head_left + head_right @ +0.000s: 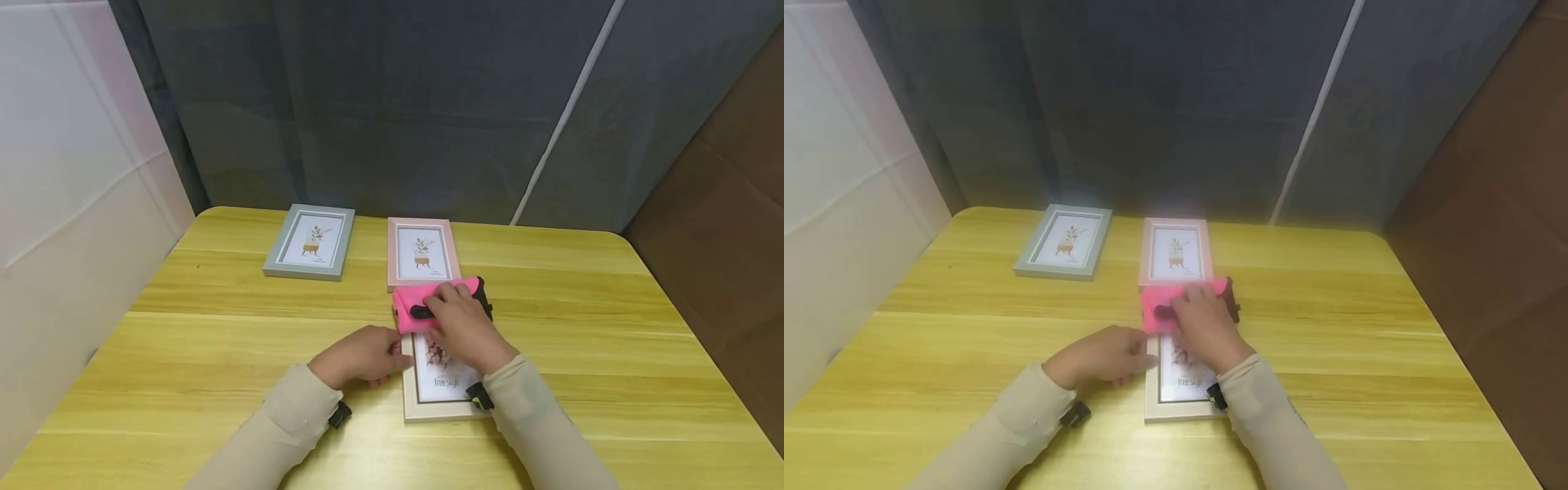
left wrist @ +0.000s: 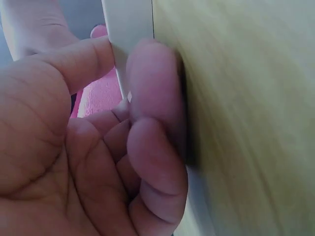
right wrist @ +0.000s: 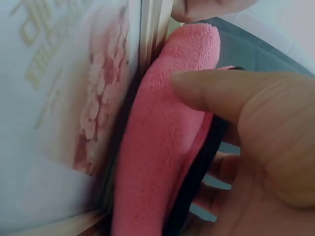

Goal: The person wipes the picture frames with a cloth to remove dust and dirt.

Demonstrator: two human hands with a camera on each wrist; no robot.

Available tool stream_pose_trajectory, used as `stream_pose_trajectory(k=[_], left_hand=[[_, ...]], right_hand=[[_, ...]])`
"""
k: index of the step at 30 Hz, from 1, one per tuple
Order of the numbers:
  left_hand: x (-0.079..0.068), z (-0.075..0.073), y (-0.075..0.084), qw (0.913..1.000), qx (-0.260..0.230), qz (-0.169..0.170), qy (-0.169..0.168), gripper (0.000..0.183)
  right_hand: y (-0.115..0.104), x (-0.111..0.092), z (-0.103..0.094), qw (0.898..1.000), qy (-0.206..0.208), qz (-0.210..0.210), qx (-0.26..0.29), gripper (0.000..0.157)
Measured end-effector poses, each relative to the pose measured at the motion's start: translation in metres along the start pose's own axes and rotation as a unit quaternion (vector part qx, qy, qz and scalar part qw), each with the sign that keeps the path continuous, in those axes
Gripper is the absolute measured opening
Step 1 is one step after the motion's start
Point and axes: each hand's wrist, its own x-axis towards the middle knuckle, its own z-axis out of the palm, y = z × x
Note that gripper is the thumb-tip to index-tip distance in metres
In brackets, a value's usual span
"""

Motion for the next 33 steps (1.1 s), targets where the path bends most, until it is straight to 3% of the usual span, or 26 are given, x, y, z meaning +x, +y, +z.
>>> stream_pose_trajectory(k=[2,6,9,12,18,26,33], left_hand=[[-0.002,-0.001,0.001,1.0000,0.007,0.001,0.003,0.030],[-0.008,0.000,0.005,0.9974,0.072,0.006,0.001,0.040],[-0.014,0.000,0.009,0.9912,0.131,0.006,-0.019,0.048],[-0.019,0.000,0.012,0.9872,0.154,-0.001,-0.043,0.052],[-0.023,0.001,0.012,0.9876,0.146,-0.012,-0.056,0.049],[-0.018,0.000,0.005,0.9933,0.097,0.010,-0.063,0.030],[-0.017,0.001,0.006,0.9943,0.084,0.015,-0.064,0.026]], right_hand=[[-0.002,0.000,-0.001,1.000,0.006,-0.005,-0.012,0.044],[-0.004,-0.001,-0.002,1.000,0.005,0.003,-0.013,0.045],[-0.005,0.000,-0.001,1.000,0.006,0.013,-0.016,0.041],[-0.006,0.001,-0.001,1.000,0.009,0.023,-0.017,0.037],[-0.008,0.002,-0.001,1.000,0.005,0.027,0.002,0.036],[-0.001,0.002,-0.005,0.998,-0.049,0.022,0.016,0.050],[0.005,0.003,-0.002,0.999,-0.037,0.004,-0.015,0.046]])
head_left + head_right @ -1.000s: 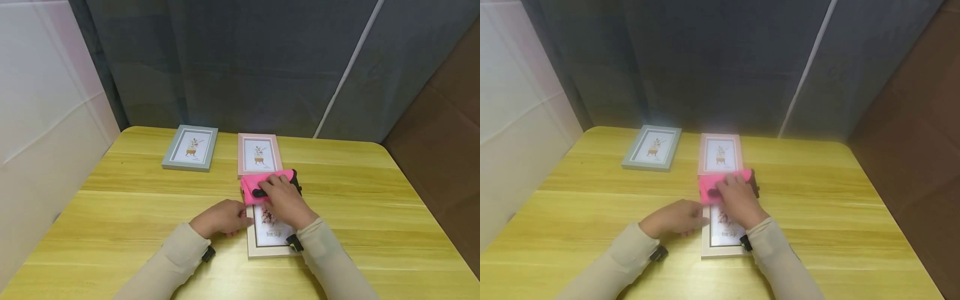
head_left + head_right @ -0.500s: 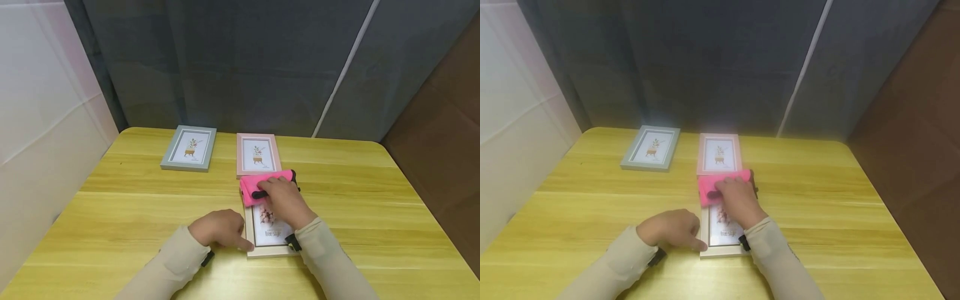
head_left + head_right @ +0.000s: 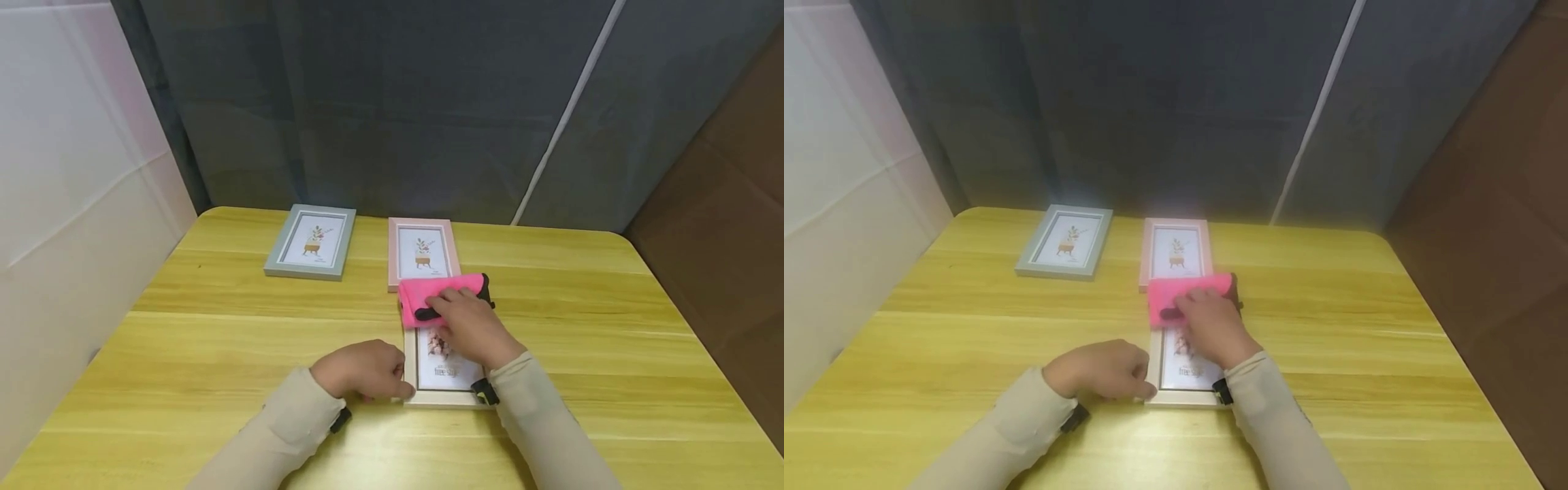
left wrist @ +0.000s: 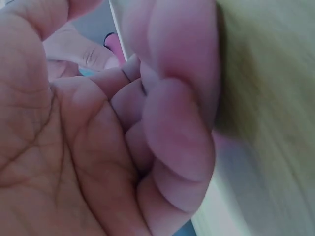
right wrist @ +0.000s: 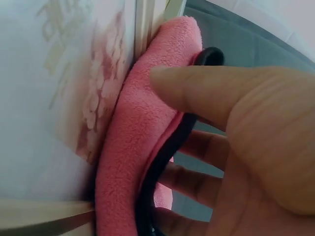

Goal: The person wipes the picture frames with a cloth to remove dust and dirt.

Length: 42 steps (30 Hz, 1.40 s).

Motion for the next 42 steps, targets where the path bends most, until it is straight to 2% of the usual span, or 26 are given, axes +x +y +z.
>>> stream_pose_trajectory(k=[6,13,23,28,34,37,42], left_hand=[[0.001,0.001,0.002,0.9999,-0.007,-0.008,-0.001,0.028],[0.002,0.002,0.000,0.9999,0.002,-0.011,-0.004,0.033],[0.007,0.001,0.000,0.9990,-0.026,-0.036,-0.004,0.043],[0.008,0.000,-0.003,0.9977,-0.047,-0.044,-0.022,0.050],[0.007,0.002,-0.006,0.9914,-0.102,-0.065,-0.049,0.052],[0.007,0.003,-0.005,0.9919,-0.095,-0.067,-0.049,0.052],[0.008,0.003,-0.003,0.9926,-0.088,-0.070,-0.047,0.052]], right_hand=[[-0.001,0.002,0.002,1.000,0.010,-0.006,-0.009,0.032],[-0.006,0.002,0.003,1.000,0.000,0.005,-0.002,0.016],[-0.014,-0.008,0.000,0.999,-0.035,0.012,0.021,0.016],[-0.014,-0.016,-0.005,0.998,-0.050,-0.024,0.031,0.022],[-0.015,-0.026,-0.012,0.990,-0.097,-0.071,0.072,0.023],[-0.016,-0.031,-0.015,0.987,-0.109,-0.084,0.082,0.023],[-0.018,-0.038,-0.016,0.987,-0.104,-0.088,0.085,0.021]])
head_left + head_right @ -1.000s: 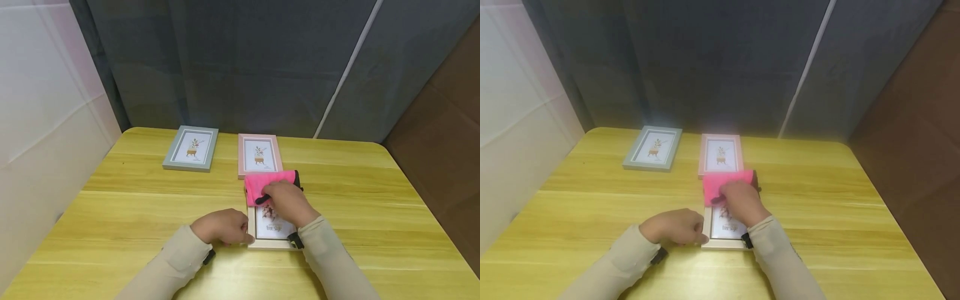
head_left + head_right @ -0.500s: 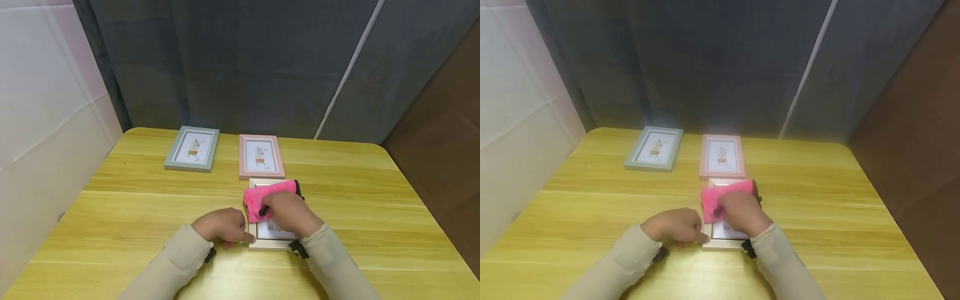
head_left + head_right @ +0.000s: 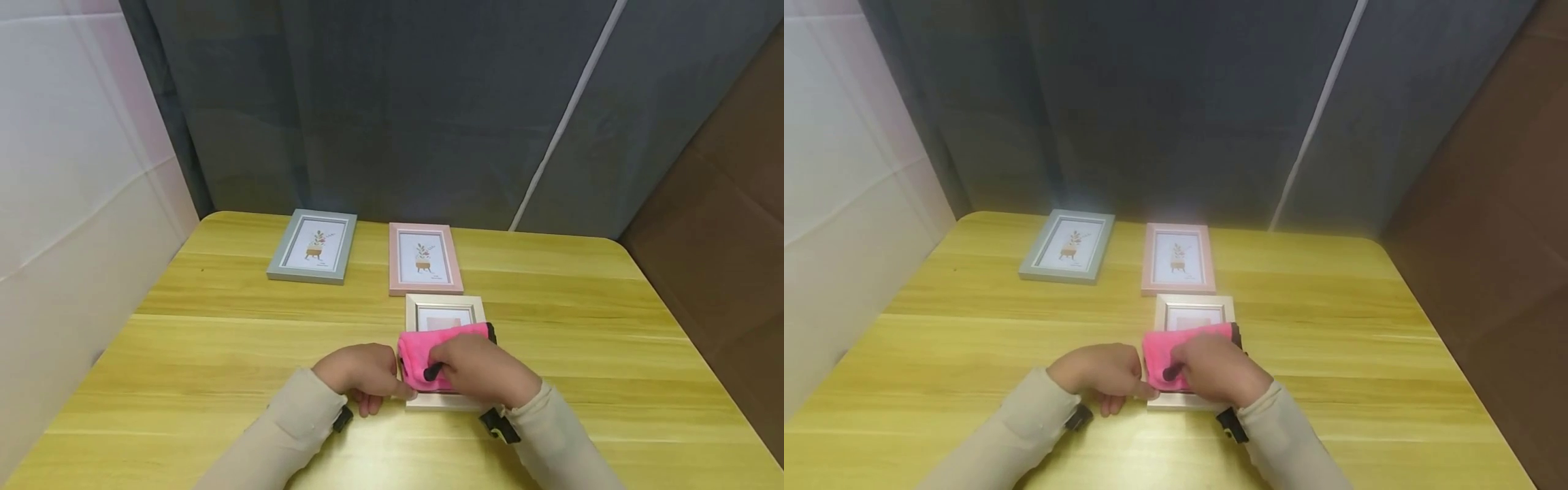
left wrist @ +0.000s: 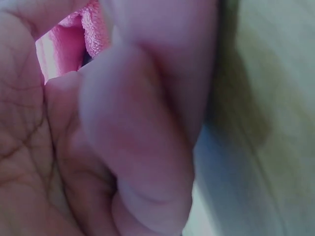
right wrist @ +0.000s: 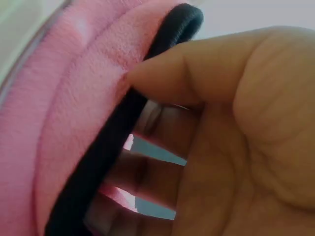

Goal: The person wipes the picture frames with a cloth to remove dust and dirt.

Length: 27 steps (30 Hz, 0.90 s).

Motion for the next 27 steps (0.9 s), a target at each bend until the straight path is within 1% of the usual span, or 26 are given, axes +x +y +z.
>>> stream_pose_trajectory(k=[2,5,6,8,12,14,18,23,25,27], left_hand=[[0.000,0.000,0.001,1.0000,0.001,0.002,-0.001,0.052],[0.000,0.000,0.001,1.0000,0.005,0.006,0.001,0.051],[0.000,0.000,0.000,1.0000,0.007,0.006,0.003,0.050],[0.000,0.000,0.000,0.9999,0.013,0.007,0.005,0.050],[-0.001,-0.001,0.000,0.9999,0.013,0.008,0.006,0.050],[-0.001,-0.002,0.001,0.9999,0.014,0.006,0.005,0.050],[-0.002,-0.003,0.001,0.9998,0.018,0.002,0.008,0.053],[-0.002,-0.003,0.002,0.9999,0.016,-0.001,0.007,0.052],[-0.002,-0.003,0.002,0.9999,0.012,0.001,0.004,0.052],[-0.002,-0.002,0.003,1.0000,0.009,0.004,0.003,0.052]], right_hand=[[-0.002,-0.004,0.003,1.000,0.004,-0.002,-0.013,0.015],[-0.005,-0.010,0.008,0.999,0.011,-0.010,-0.048,0.004],[-0.006,-0.012,0.010,0.998,0.014,-0.013,-0.061,0.007],[-0.007,-0.016,0.012,0.996,0.019,-0.016,-0.080,0.018],[-0.008,-0.018,0.013,0.996,0.010,-0.003,-0.089,0.036],[-0.007,-0.013,0.011,0.996,-0.004,0.014,-0.086,0.042],[-0.001,0.002,0.006,0.996,-0.023,0.044,-0.076,0.050],[0.014,0.023,0.001,0.996,-0.026,0.072,-0.052,0.055],[0.019,0.029,-0.002,0.995,-0.027,0.093,-0.037,0.057],[0.023,0.032,-0.003,0.994,-0.024,0.106,-0.028,0.058]])
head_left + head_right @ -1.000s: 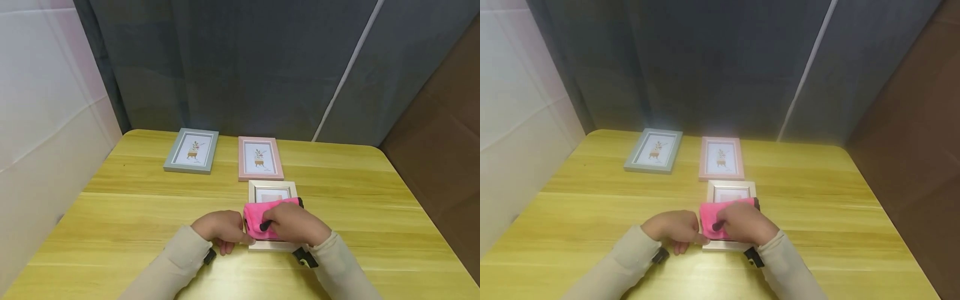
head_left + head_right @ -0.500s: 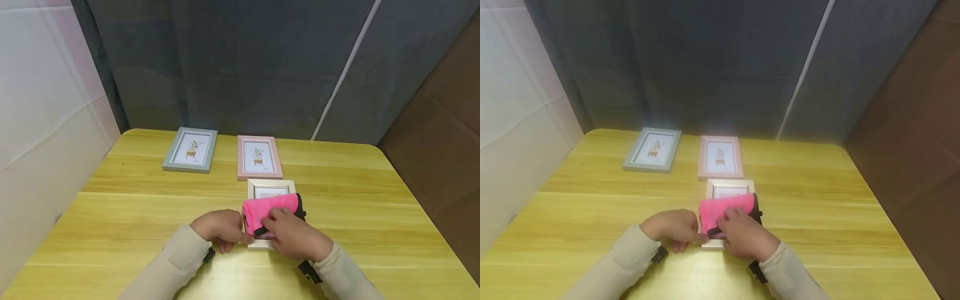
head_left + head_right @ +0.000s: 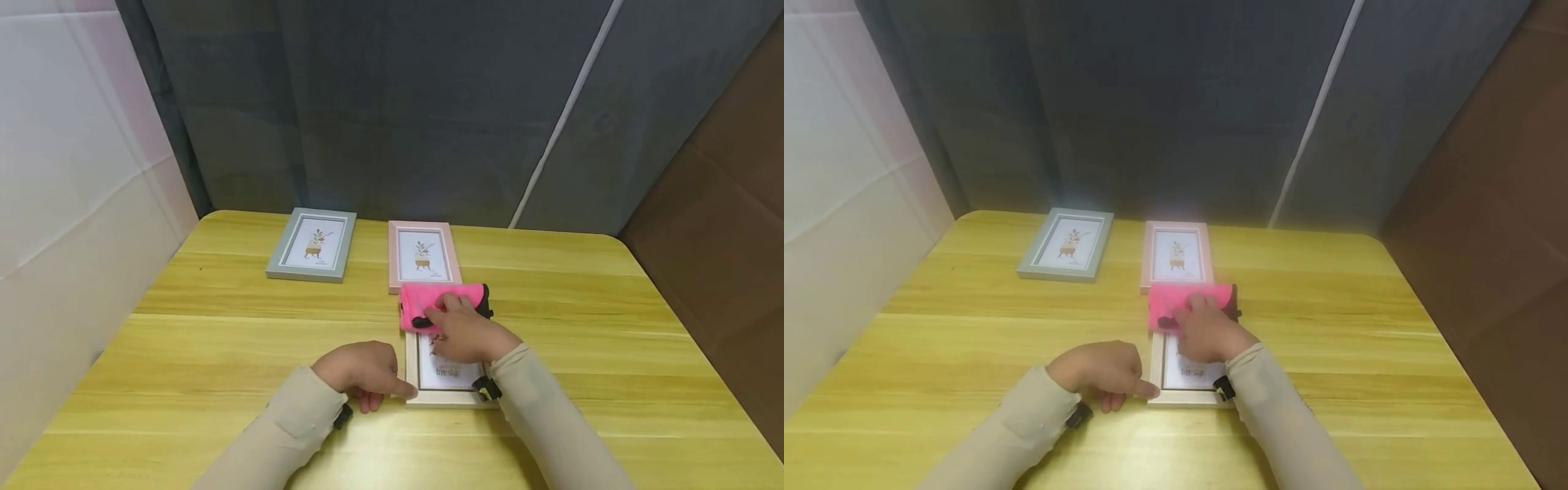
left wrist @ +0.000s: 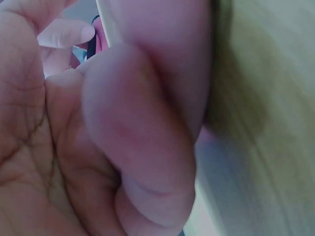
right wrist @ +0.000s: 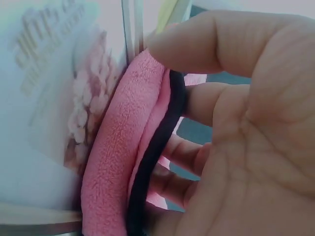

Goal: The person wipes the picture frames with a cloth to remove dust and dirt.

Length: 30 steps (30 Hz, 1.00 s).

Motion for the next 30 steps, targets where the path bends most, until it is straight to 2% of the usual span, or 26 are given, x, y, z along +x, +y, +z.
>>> stream_pose_trajectory(k=[7,13,20,25,30], left_hand=[[0.000,0.001,0.000,1.0000,0.000,-0.003,0.006,0.051],[0.000,0.003,0.000,0.9998,0.006,-0.016,0.013,0.050],[0.000,0.003,0.001,0.9995,0.012,-0.022,0.020,0.051],[0.002,0.004,0.001,0.9995,0.000,-0.022,0.022,0.045],[0.003,0.005,0.001,0.9992,-0.025,-0.022,0.022,0.033]], right_hand=[[0.000,0.005,-0.002,1.000,0.008,0.012,-0.009,0.058],[-0.007,0.006,0.000,0.999,0.028,-0.001,-0.034,0.039],[-0.016,-0.013,0.008,0.998,0.042,-0.031,-0.022,0.022],[-0.019,-0.027,0.006,0.998,0.025,-0.057,0.005,0.009],[-0.020,-0.037,0.004,0.996,0.000,-0.078,0.037,0.011]])
